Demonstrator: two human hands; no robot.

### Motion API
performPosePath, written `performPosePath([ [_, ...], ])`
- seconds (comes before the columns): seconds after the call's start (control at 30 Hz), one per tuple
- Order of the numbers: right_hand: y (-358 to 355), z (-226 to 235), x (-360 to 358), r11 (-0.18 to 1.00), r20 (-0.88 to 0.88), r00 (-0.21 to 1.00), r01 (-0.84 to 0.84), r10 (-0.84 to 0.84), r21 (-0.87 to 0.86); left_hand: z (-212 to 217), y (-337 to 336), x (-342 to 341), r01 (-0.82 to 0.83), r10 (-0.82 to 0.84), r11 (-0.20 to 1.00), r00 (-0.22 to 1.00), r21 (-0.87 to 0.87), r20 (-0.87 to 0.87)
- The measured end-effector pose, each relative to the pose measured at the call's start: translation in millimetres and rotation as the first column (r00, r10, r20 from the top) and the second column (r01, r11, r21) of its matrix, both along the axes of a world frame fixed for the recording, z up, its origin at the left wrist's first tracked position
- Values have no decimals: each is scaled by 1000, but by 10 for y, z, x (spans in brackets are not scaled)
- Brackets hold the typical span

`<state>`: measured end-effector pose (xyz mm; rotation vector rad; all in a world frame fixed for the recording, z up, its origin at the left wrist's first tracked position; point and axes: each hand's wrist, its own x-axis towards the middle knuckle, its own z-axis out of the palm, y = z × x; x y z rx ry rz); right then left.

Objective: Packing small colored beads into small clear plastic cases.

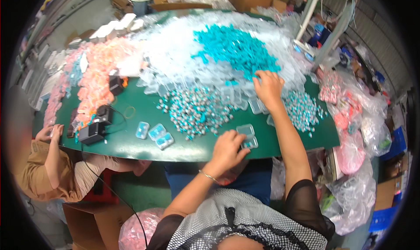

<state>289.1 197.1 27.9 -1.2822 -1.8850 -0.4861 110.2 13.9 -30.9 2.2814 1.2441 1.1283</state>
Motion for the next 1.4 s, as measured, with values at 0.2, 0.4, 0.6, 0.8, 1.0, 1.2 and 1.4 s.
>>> performPosePath([
  [0.2, 312, 63, -58, 879, 109, 959, 283, -261, -383, 32, -39, 21, -17, 17, 1000, 1000, 17, -1],
  [0.4, 312, 67, 13, 892, -73, 962, 216, -265, -398, 27, -33, 1, -12, 12, 1000, 1000, 12, 17],
  [0.6, -393, 37, 184, 949, -406, 892, -279, 199, -148, -10, -62, -4, -18, 18, 1000, 1000, 3, 10],
  [0.8, -1269, -150, 286, 770, -497, 810, -522, 313, -366, -32, 4, 1, -10, 10, 1000, 1000, -25, 6],
  [1.0, -1537, -336, 357, 736, -429, 829, -534, 359, -416, 22, 73, 21, -35, 35, 999, 999, -10, 28],
  [1.2, -1528, -268, 297, 791, -145, 870, -490, 472, -367, 29, 83, 26, -55, 56, 998, 998, -12, 38],
  [1.4, -1654, -251, 248, 802, 63, 850, -465, 522, -375, -62, -6, -6, -27, 28, 1000, 999, -11, 26],
])
